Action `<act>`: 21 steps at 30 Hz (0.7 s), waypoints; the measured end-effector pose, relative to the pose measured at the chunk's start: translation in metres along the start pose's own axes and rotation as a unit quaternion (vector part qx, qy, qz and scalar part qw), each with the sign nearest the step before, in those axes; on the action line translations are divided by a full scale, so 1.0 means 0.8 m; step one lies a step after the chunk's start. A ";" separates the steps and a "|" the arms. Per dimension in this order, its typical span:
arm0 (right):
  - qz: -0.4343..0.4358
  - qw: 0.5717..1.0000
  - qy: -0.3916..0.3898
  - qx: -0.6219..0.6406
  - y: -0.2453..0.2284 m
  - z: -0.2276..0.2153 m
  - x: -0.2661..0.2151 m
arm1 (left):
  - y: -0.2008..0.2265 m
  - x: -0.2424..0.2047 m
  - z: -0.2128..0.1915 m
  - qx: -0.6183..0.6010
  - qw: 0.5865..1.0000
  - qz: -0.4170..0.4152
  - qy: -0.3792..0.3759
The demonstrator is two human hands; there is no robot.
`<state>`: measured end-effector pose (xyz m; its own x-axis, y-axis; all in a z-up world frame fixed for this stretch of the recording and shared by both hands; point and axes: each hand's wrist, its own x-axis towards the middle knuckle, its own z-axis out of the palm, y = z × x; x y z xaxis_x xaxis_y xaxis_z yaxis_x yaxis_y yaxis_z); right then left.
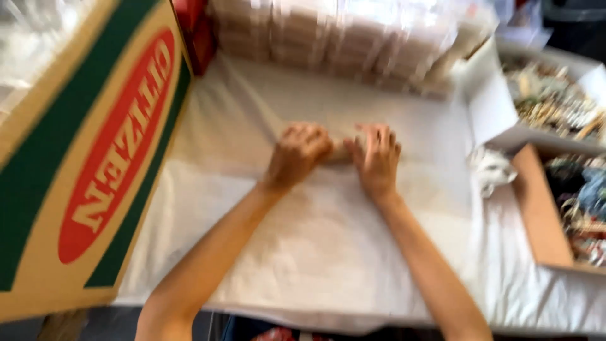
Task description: Package items of jewelry into plastic bags and plastic boxes.
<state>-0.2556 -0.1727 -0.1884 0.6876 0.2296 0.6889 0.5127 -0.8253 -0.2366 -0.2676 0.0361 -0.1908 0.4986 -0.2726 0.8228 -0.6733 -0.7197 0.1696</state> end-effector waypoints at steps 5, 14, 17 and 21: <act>-0.076 0.997 -0.009 -0.007 -0.005 -0.010 0.013 | 0.006 0.006 0.004 0.000 0.996 0.089 0.024; -0.161 0.986 -0.039 0.033 -0.009 -0.019 0.000 | 0.095 0.006 -0.096 -0.069 0.983 0.166 0.035; -0.151 0.987 -0.042 0.042 -0.018 -0.024 -0.004 | 0.124 0.010 -0.184 0.088 0.934 0.347 0.012; -0.164 0.985 -0.035 0.044 -0.010 -0.010 -0.003 | 0.150 0.018 -0.305 0.237 0.871 0.429 0.030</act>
<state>-0.2651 -0.1711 -0.1825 0.5099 0.5134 0.6902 0.7532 -0.6541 -0.0699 -0.4744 0.1014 -0.0263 -0.1162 -0.8156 0.5668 -0.4766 -0.4549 -0.7523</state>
